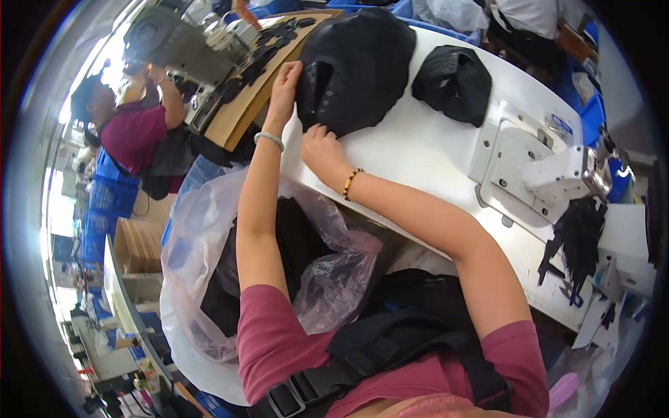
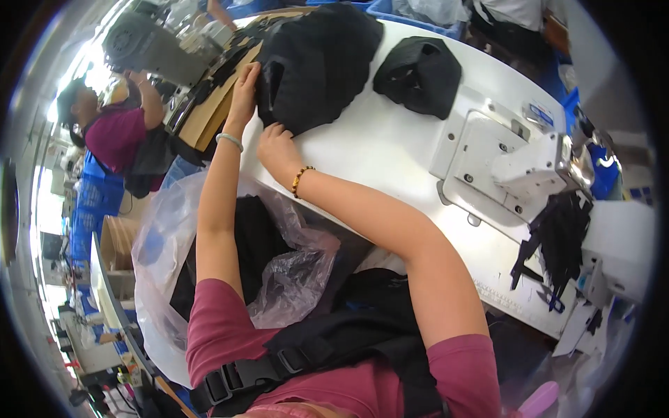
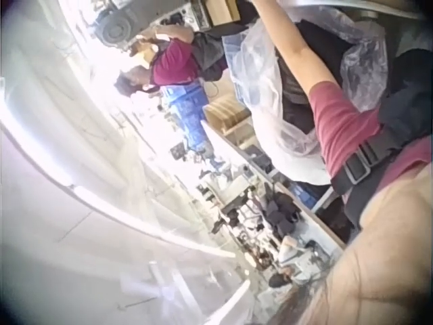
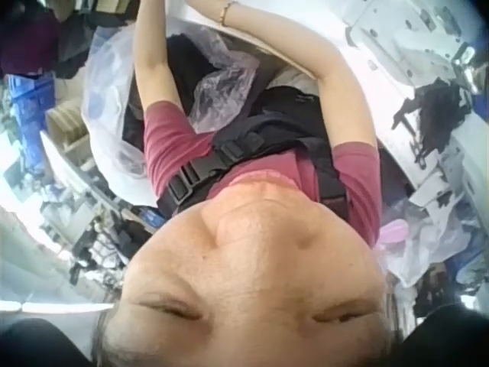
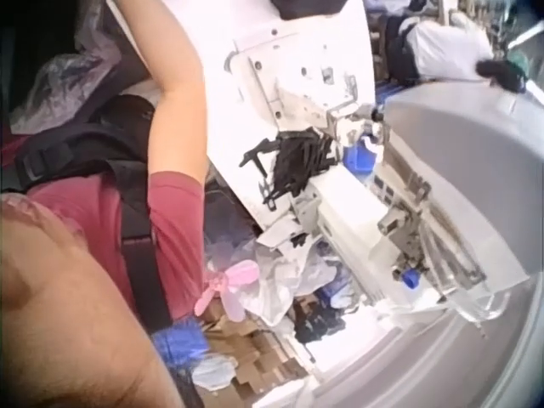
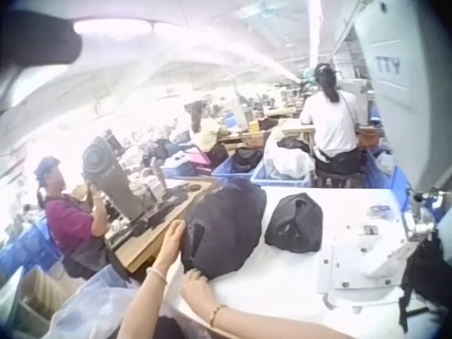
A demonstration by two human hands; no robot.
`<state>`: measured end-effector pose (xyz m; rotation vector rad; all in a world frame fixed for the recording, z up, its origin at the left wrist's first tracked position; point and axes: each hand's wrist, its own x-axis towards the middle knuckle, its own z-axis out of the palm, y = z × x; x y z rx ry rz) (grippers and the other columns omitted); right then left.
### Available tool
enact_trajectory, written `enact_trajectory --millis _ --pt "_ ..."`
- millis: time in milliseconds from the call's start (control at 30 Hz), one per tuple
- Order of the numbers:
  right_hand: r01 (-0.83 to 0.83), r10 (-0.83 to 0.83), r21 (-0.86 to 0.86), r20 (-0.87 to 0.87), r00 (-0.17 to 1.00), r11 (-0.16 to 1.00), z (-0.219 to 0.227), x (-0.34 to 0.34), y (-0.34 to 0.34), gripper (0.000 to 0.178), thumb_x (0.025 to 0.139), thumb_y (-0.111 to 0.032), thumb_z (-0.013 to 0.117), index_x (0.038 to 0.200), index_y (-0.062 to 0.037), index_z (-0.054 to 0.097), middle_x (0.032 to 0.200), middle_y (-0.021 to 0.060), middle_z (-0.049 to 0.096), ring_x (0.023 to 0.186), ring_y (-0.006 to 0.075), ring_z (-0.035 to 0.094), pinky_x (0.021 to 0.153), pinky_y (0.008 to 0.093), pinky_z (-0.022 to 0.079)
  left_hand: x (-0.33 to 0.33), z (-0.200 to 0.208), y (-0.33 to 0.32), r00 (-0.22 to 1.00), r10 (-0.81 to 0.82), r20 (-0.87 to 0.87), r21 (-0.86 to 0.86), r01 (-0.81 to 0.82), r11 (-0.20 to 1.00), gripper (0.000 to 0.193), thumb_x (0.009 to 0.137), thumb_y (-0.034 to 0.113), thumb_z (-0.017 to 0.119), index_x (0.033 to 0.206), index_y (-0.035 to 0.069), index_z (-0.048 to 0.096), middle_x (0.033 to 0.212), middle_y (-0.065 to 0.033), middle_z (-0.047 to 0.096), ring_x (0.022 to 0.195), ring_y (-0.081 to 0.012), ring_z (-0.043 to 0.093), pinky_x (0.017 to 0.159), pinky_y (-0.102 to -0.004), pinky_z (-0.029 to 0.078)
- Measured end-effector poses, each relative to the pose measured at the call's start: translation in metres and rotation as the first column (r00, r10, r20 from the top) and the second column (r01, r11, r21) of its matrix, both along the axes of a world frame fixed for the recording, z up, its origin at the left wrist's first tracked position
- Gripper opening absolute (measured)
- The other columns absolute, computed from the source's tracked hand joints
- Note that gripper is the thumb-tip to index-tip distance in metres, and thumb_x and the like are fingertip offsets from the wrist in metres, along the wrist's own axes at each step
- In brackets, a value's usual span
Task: The worker is using an industrial sewing machine to stitch various fabric and synthetic components of a shoe upper together.
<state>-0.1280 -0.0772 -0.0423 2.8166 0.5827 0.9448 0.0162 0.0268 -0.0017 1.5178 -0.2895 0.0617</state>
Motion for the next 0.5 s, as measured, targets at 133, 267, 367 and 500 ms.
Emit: enact_trajectory --millis 133,267,367,500 --pt "-0.349 0.35 0.024 -0.034 0.936 0.937 0.016 -0.013 0.004 0.023 0.074 -0.014 0.054 0.082 0.0019 0.068 0.106 0.0194 0.056 0.096 0.0278 0.052 0.08 0.0287 0.042 0.001 0.035 0.012 0.795 0.369 0.481 0.179 -0.501 0.847 0.02 0.087 0.019 0.06 0.097 0.002 0.056 0.086 -0.0056 0.06 0.079 -0.0143 0.056 0.074 -0.028 0.045" --pt "-0.313 0.369 0.224 -0.285 0.885 0.923 0.001 0.017 -0.031 0.022 0.078 -0.013 0.051 0.087 -0.0011 0.066 0.101 0.0162 0.06 0.099 0.0278 0.052 0.082 0.0313 0.043 -0.05 0.08 -0.119 0.571 0.197 0.797 0.115 -0.464 0.879 0.009 0.084 0.009 0.059 0.088 0.002 0.061 0.082 -0.0088 0.062 0.076 -0.0186 0.059 0.072 -0.0292 0.047" --pt "-0.644 0.567 0.47 0.314 0.761 0.604 -0.03 0.011 -0.056 0.023 0.078 -0.011 0.05 0.094 -0.0003 0.063 0.102 0.0191 0.059 0.104 0.0283 0.053 0.086 0.0352 0.043 -0.09 0.099 -0.217 0.594 -0.453 0.666 0.608 -0.079 0.79 0.009 0.08 0.01 0.063 0.085 0.003 0.065 0.081 -0.0092 0.061 0.077 -0.026 0.058 0.071 -0.0308 0.048" --pt "-0.565 0.689 0.64 0.077 0.721 0.52 -0.009 -0.065 -0.068 0.023 0.079 -0.008 0.049 0.097 0.0057 0.055 0.096 0.0206 0.056 0.097 0.0299 0.054 0.09 0.0372 0.042 -0.062 0.05 -0.247 0.477 -0.558 0.679 0.721 -0.293 0.628 0.031 0.081 0.028 0.064 0.087 -0.002 0.066 0.1 -0.0119 0.058 0.097 -0.0257 0.052 0.079 -0.0349 0.045"
